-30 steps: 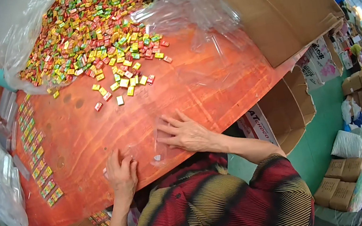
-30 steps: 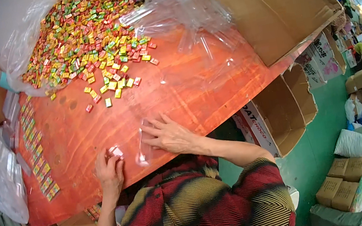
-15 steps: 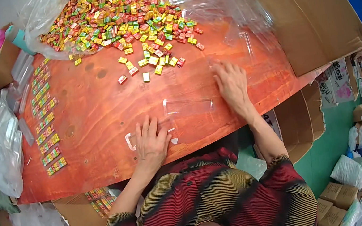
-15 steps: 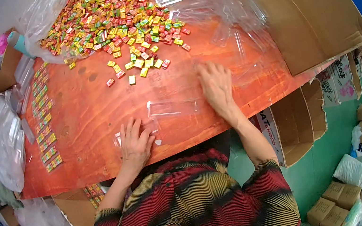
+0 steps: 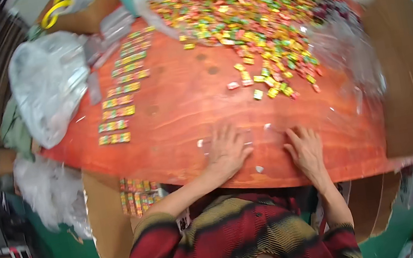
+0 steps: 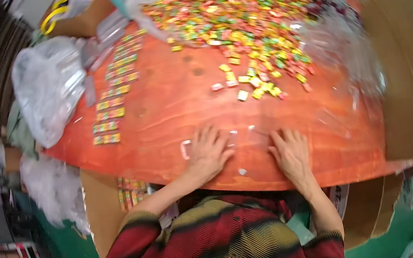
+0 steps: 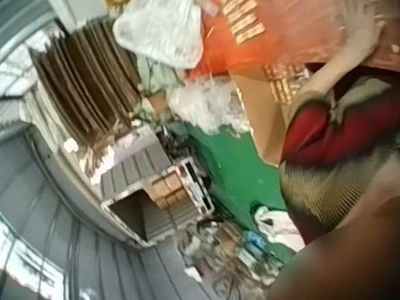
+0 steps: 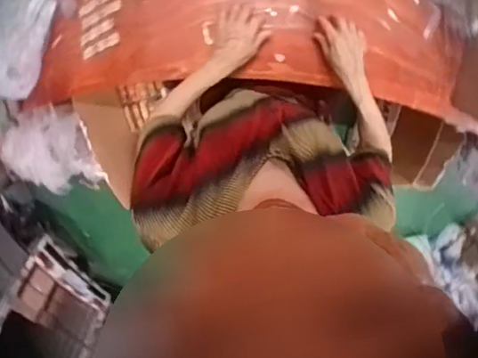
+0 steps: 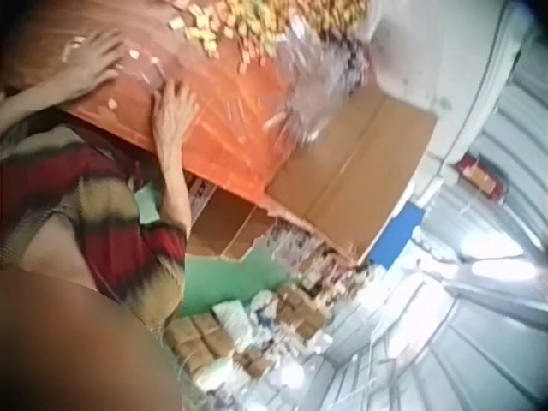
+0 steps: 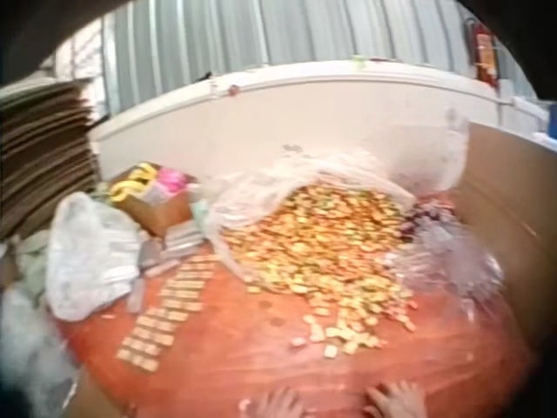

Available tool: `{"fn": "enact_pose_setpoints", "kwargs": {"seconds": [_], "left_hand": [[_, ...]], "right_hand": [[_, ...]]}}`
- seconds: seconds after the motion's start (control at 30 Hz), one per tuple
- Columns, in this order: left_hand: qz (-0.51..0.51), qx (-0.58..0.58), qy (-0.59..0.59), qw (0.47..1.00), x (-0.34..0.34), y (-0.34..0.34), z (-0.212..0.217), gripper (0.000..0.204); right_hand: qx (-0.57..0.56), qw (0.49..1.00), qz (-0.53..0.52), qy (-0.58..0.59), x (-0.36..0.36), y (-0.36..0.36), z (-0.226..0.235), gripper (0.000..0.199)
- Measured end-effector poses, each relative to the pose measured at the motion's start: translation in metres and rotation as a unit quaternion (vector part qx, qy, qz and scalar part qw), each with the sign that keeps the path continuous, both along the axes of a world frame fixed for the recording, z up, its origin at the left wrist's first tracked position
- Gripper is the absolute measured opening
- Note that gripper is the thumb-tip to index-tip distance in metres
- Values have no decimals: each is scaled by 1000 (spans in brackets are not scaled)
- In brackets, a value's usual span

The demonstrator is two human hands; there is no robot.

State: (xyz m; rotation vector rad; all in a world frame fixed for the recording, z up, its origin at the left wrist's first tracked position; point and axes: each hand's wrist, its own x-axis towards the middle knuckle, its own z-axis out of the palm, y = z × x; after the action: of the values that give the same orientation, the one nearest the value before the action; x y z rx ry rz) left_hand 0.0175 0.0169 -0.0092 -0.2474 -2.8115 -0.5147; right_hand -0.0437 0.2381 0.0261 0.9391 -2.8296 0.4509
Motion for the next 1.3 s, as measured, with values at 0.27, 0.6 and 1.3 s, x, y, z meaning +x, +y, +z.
{"fn": "enact_pose_setpoints", "kwargs": {"seconds": [0.27,0.6,1.3], "left_hand": [[74,40,-29,996,-97,-15,24,60],[1,142,27,990,-150,-36,-6,36],[72,139,-7,988,-88,-50,1,27]], "right_hand": [[35,983,-105,-145,-65,-2,11,59],[-55,995,48,-61,-134,-75,-26,39],[-105,983,151,10,-102,-146,-32,12]]}}
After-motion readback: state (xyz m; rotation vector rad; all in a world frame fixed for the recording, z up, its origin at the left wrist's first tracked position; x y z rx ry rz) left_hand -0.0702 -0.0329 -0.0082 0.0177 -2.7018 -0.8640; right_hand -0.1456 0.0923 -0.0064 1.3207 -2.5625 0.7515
